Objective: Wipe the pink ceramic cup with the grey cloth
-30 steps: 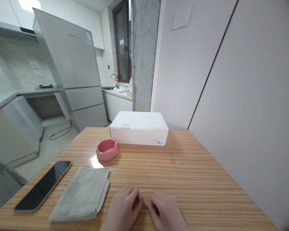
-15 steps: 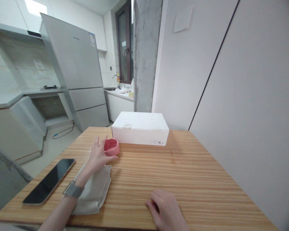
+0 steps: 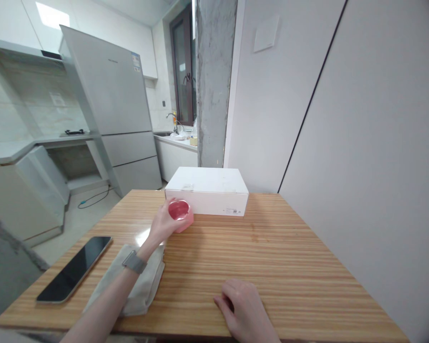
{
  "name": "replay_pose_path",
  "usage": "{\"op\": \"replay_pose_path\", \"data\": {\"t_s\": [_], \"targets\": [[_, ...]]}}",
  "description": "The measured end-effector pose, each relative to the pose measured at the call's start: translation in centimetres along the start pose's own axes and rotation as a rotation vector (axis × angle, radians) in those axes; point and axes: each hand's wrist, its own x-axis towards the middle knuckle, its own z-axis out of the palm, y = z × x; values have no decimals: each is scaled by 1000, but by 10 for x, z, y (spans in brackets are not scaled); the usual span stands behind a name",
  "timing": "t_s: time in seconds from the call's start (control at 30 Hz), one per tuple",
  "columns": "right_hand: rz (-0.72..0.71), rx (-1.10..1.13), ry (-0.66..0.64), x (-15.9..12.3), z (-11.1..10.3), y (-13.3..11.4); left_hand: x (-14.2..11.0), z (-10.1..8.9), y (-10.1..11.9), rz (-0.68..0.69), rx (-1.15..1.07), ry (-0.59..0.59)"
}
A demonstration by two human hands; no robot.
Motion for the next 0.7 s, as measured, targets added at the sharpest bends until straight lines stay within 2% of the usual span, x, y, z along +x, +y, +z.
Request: {"op": "replay_pose_path", "data": {"t_s": [0.2, 0.37, 0.57, 0.63, 0.7], "targets": [[7, 9, 12, -2, 0, 0, -10, 55, 37, 176, -111, -142], [11, 10, 25, -1, -1, -1, -14, 79, 37, 190, -84, -201], [-2, 16, 24, -2, -1, 0, -15, 80, 38, 183, -40, -257], [7, 15, 20, -2, 0, 1, -22, 71, 45, 215, -13, -301], [17, 11, 16, -2, 1, 1, -37, 52, 50, 284, 69, -344]]}}
